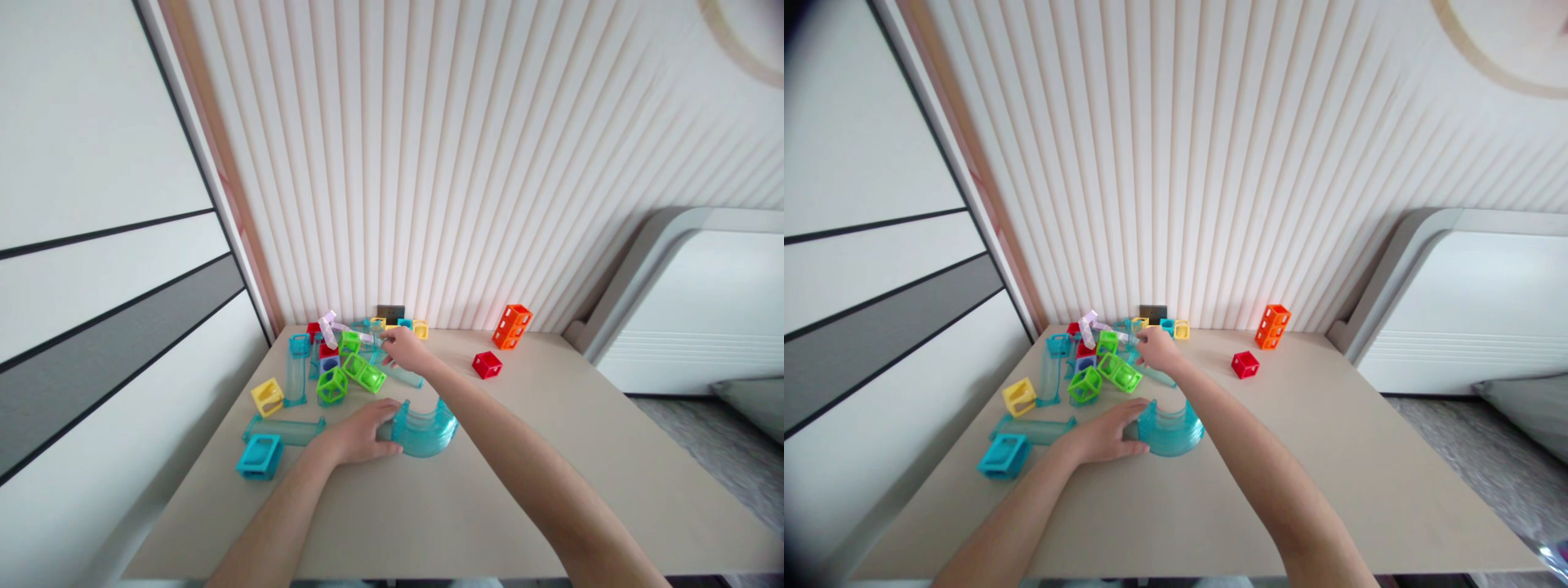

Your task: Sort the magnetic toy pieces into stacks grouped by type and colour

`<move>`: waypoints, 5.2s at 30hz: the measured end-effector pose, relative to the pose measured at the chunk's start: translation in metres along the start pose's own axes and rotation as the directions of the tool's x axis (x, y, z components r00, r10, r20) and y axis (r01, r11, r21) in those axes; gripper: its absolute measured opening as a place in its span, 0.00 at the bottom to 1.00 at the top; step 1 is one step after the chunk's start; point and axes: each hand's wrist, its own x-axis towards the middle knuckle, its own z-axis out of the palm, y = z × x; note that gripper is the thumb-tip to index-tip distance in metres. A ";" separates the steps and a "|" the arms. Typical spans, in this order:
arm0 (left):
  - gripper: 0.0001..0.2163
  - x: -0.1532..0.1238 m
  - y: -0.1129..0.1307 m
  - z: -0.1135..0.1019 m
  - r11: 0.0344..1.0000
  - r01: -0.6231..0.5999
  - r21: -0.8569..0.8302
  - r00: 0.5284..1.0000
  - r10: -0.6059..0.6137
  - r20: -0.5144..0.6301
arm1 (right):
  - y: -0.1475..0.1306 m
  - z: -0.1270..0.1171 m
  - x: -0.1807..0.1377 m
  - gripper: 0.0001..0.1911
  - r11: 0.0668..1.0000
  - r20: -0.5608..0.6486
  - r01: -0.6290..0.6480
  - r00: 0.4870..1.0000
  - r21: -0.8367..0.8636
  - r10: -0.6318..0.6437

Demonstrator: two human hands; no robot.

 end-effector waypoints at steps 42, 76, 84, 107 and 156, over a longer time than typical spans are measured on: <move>0.32 0.001 0.000 0.002 1.000 -0.011 -0.002 0.999 0.011 -0.036 | 0.098 -0.055 -0.139 0.16 0.076 -0.115 0.096 0.944 0.992 0.310; 0.31 0.002 -0.001 0.002 0.999 -0.035 -0.013 0.998 0.035 -0.056 | 0.114 -0.045 -0.130 0.26 0.627 -0.492 0.143 0.758 0.766 0.428; 0.31 0.002 -0.002 0.003 0.999 -0.042 -0.018 0.997 0.041 -0.062 | 0.116 -0.044 -0.131 0.28 0.679 -0.475 0.084 0.777 0.729 0.414; 0.30 0.003 0.001 0.001 0.999 -0.041 -0.025 0.998 0.040 -0.048 | 0.119 -0.047 -0.131 0.26 0.725 -0.537 0.125 0.758 0.678 0.372; 0.32 0.003 -0.002 0.002 0.999 -0.042 -0.025 0.998 0.040 -0.057 | 0.093 -0.038 -0.157 0.52 0.835 0.141 0.170 0.949 0.523 -0.281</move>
